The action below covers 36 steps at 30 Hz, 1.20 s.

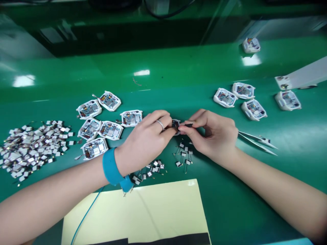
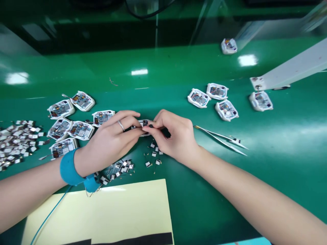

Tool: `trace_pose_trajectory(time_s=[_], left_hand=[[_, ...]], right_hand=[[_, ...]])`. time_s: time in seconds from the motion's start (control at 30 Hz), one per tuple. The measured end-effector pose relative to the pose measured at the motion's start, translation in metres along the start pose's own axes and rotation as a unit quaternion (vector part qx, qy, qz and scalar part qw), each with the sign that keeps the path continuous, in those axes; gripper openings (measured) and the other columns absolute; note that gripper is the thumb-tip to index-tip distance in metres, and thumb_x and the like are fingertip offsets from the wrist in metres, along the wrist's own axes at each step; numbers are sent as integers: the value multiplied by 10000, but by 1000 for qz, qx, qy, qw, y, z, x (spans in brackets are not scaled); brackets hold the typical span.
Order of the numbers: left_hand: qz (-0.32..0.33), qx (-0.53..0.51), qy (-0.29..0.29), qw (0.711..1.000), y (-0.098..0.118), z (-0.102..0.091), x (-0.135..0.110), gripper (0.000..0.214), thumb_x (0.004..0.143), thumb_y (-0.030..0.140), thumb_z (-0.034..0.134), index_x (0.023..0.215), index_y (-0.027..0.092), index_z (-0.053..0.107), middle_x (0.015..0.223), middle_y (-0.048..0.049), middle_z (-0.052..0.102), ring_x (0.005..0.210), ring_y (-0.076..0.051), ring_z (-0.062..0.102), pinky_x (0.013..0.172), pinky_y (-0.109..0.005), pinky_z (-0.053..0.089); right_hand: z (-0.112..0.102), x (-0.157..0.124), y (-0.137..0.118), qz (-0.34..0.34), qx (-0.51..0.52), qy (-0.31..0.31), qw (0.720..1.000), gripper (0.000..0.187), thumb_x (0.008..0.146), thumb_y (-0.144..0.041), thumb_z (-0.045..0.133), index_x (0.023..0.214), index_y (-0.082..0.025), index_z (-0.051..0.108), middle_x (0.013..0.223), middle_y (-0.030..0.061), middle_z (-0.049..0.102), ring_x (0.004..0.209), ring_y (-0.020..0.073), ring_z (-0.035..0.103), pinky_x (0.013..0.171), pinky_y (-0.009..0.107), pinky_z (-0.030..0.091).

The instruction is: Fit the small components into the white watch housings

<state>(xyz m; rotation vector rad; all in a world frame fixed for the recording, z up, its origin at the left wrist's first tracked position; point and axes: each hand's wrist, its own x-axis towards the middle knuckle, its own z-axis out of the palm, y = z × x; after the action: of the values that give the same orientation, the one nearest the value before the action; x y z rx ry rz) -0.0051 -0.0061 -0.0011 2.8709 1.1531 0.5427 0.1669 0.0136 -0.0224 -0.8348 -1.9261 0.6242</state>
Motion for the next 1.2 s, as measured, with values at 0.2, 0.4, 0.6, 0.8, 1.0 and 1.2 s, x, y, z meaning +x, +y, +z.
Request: trace_pose_trajectory(time_s=[0.2,0.4,0.6,0.8,1.0,1.2], left_hand=[[-58,7,-108,992,13,-21,-1,305,838,126,446,1131,74,513,905,-94,584,775,-197,567,703,-320,507],[-62,-102,-102,988,-4,-31,0,614,770,-25,366,1343,118,194,1200,-115,480,1119,-212,436,899,-325,428],[-56,-190,-202,959,-11,-28,0,810,731,99,572,1363,94,65,1256,-182,450,1162,-240,428,907,-331,420],[-93,-184,-142,968,1,-17,-2,825,661,204,703,1313,30,229,1057,-182,569,984,-272,533,794,-367,477],[-142,-211,-86,963,3,-8,-3,684,688,81,582,1291,70,261,1098,-143,573,988,-234,553,827,-368,483],[-153,-258,-58,952,1,-3,-1,658,719,114,577,1294,67,260,1118,-163,572,1011,-254,556,826,-398,485]], right_hand=[[-22,13,-5,63,97,35,993,100,828,-136,493,790,-205,431,730,8,528,667,132,561,590,279,475],[-30,20,-21,27,-134,-200,970,72,839,-110,450,812,-174,463,735,16,505,625,116,500,557,246,435],[-8,8,-29,-75,-227,-254,937,127,836,-195,503,811,-112,597,763,71,554,728,190,550,657,330,503],[-10,1,-33,-120,-269,-293,910,168,760,-15,493,868,-63,611,798,105,567,727,219,559,651,358,526],[-11,8,-30,-108,-310,-254,910,172,817,-59,427,771,-89,589,746,93,557,688,195,552,613,335,521],[-11,11,-30,-131,-316,-212,916,127,809,-65,466,810,-75,593,732,83,569,667,180,541,602,306,504]])
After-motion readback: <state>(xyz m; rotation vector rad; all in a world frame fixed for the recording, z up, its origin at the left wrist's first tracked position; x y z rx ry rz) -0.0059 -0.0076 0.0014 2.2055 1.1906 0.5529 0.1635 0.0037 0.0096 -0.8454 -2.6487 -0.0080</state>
